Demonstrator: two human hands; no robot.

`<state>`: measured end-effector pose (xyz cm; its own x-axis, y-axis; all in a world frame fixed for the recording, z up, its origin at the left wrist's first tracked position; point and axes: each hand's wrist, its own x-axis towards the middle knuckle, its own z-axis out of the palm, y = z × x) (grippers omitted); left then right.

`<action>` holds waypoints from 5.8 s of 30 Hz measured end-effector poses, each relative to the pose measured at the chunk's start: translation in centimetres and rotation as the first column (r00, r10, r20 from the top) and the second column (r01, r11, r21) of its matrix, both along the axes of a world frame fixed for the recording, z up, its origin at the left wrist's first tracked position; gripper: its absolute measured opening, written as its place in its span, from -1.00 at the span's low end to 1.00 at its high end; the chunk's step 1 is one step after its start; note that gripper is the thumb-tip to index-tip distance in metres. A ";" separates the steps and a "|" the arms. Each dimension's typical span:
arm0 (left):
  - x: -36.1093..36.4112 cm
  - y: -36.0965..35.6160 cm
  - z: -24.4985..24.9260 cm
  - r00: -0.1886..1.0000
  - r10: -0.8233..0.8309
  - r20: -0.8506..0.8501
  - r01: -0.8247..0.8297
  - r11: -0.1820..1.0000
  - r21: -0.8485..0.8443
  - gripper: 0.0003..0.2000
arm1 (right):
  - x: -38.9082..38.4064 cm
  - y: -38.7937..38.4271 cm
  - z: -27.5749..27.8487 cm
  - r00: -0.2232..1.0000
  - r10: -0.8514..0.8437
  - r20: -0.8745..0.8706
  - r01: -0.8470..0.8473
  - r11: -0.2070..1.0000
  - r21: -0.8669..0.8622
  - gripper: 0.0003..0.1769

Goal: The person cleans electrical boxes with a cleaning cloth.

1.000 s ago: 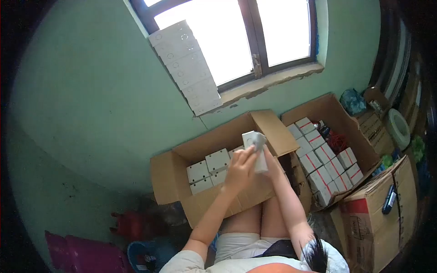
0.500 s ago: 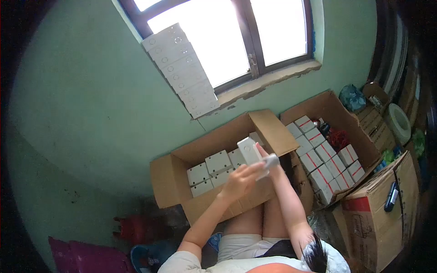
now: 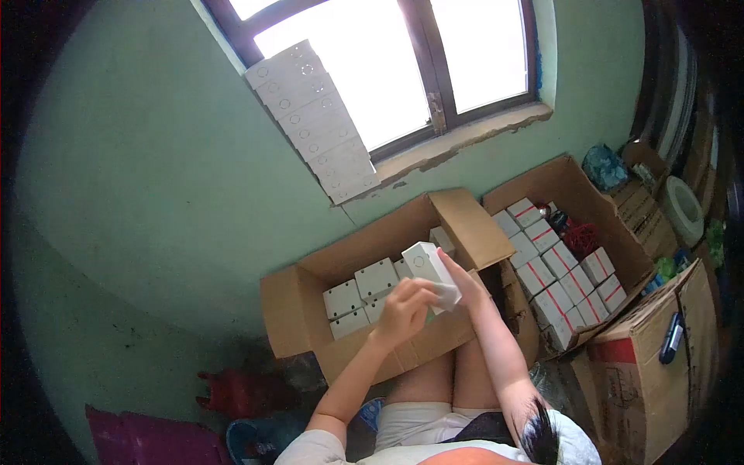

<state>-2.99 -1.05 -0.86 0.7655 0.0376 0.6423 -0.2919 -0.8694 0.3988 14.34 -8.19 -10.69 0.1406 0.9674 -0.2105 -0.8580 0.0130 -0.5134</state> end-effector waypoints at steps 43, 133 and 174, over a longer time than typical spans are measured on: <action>-2.2 0.4 2.2 0.903 0.228 -0.363 -0.020 0.868 0.496 -0.65 | -1.1 -0.2 -1.0 0.964 -0.107 0.244 0.109 0.994 0.006 -0.32; 3.1 0.7 -4.7 0.971 0.239 0.034 -0.222 0.828 0.515 -0.60 | -1.4 -1.5 1.6 0.882 -0.069 0.465 0.140 0.983 -0.118 -0.42; -1.0 2.3 -4.9 0.929 0.348 -0.123 -0.218 0.786 0.579 -0.61 | -0.7 0.9 -2.2 0.962 -0.147 0.229 0.161 0.986 -0.044 -0.53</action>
